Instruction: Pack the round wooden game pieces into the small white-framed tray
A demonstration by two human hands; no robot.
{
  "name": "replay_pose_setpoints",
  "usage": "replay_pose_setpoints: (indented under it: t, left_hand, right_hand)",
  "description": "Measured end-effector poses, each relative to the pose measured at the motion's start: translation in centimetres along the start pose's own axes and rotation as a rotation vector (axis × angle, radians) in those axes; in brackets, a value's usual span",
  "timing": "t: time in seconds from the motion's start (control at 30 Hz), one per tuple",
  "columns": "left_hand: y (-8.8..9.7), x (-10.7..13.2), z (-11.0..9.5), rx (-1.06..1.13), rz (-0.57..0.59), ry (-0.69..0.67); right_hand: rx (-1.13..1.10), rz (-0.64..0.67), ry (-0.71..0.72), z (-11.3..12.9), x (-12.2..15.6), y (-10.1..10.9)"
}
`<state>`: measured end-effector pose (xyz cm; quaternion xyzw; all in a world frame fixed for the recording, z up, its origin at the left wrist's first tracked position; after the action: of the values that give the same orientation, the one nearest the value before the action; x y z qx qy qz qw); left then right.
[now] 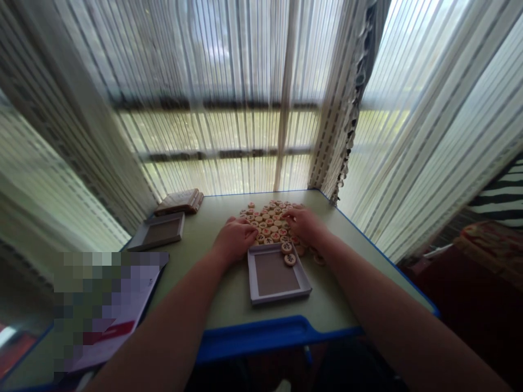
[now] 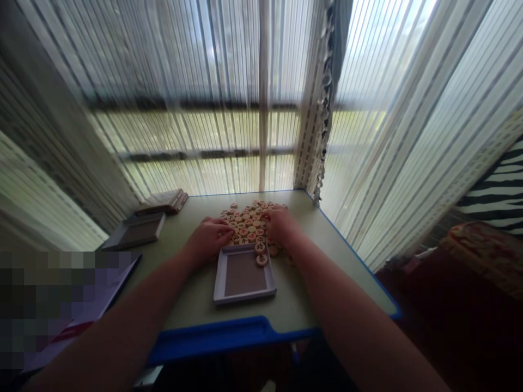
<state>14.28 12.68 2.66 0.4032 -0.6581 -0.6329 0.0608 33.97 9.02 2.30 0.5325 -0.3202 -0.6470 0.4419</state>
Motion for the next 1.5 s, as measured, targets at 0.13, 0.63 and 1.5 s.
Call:
replay_pose_setpoints:
  t: [0.13,0.63,1.5]
  left_hand:
    - [0.1,-0.1,0.0,-0.006,0.010,0.020]
    - [-0.5,-0.7,1.0,-0.044,-0.014,0.338]
    - [0.5,-0.4,1.8,0.050,-0.064,0.434]
  right_hand:
    - [-0.036,0.063,0.069,0.5,0.1,-0.5]
    - [-0.043,0.100,-0.019,0.4,-0.2,-0.9]
    - [-0.104,0.010,0.126,1.6,-0.1,-0.3]
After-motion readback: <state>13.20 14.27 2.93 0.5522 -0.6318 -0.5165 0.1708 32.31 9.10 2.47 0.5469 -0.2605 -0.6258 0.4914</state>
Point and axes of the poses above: each hand's wrist, its own x-axis away from the middle knuckle, its own y-axis out of the back of the hand, z = x × y, the point moved 3 cm from there along -x, towards the middle knuckle
